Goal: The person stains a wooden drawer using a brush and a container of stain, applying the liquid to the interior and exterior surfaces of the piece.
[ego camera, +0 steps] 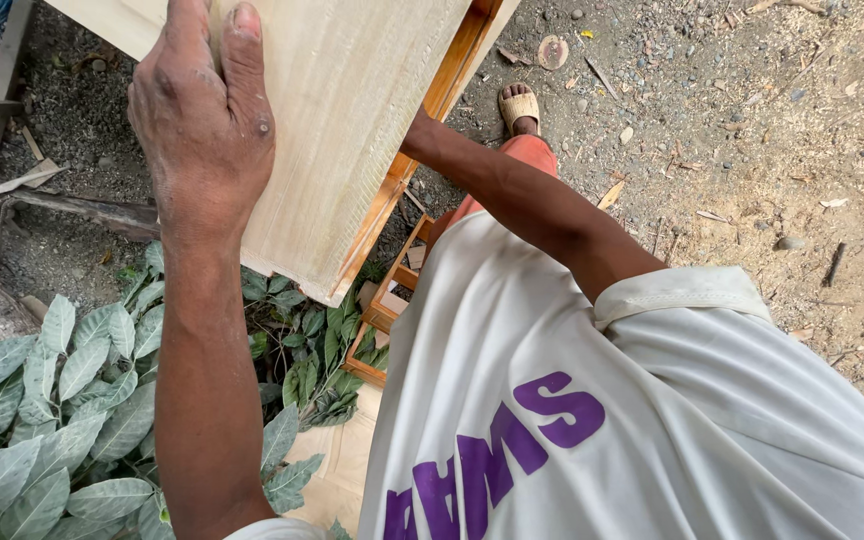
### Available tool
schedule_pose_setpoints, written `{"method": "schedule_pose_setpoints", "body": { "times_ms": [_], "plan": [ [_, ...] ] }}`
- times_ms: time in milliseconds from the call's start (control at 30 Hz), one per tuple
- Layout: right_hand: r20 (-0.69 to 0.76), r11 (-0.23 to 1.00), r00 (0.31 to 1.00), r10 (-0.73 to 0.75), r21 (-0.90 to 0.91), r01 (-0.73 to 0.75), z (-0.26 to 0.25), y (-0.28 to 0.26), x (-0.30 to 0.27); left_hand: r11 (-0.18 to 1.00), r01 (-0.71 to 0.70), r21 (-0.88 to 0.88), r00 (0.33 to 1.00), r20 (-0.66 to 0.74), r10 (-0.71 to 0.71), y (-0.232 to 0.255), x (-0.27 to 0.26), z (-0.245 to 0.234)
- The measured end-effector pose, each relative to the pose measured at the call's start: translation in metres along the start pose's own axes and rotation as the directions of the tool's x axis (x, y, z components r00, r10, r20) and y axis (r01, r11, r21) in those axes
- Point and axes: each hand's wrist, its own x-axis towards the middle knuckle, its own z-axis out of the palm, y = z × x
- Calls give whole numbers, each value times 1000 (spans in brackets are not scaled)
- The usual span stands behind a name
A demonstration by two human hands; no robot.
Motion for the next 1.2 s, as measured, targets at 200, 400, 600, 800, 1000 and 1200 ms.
{"method": "schedule_pose_setpoints", "body": {
  "times_ms": [200, 400, 600, 800, 1000, 1200],
  "plan": [
    [-114, 800, 884, -454, -489, 348, -3, -34, -10, 999, 0, 36, 1000, 5, -1, -4, 2, 1],
    [-126, 624, 940, -316, -774, 106, -46, -71, -33, 1000, -14, 10, 1000, -13, 15, -6, 0, 5],
    [-19, 134, 900, -436, -990, 44, -109, -66, -33, 998, -67, -2, 996, -64, 66, -5, 0, 8],
    [1, 101, 759, -651, -991, 87, -106, -72, -46, 998, -25, 62, 999, -42, 28, -11, 0, 13],
    [-83, 246, 928, -364, -969, 10, -53, -71, -83, 996, -32, 82, 999, -40, 36, -17, 0, 16],
    [170, 611, 926, -336, -709, 352, 16, -100, -122, 988, -156, -6, 988, 8, 156, -13, 15, 1]
  ]
}}
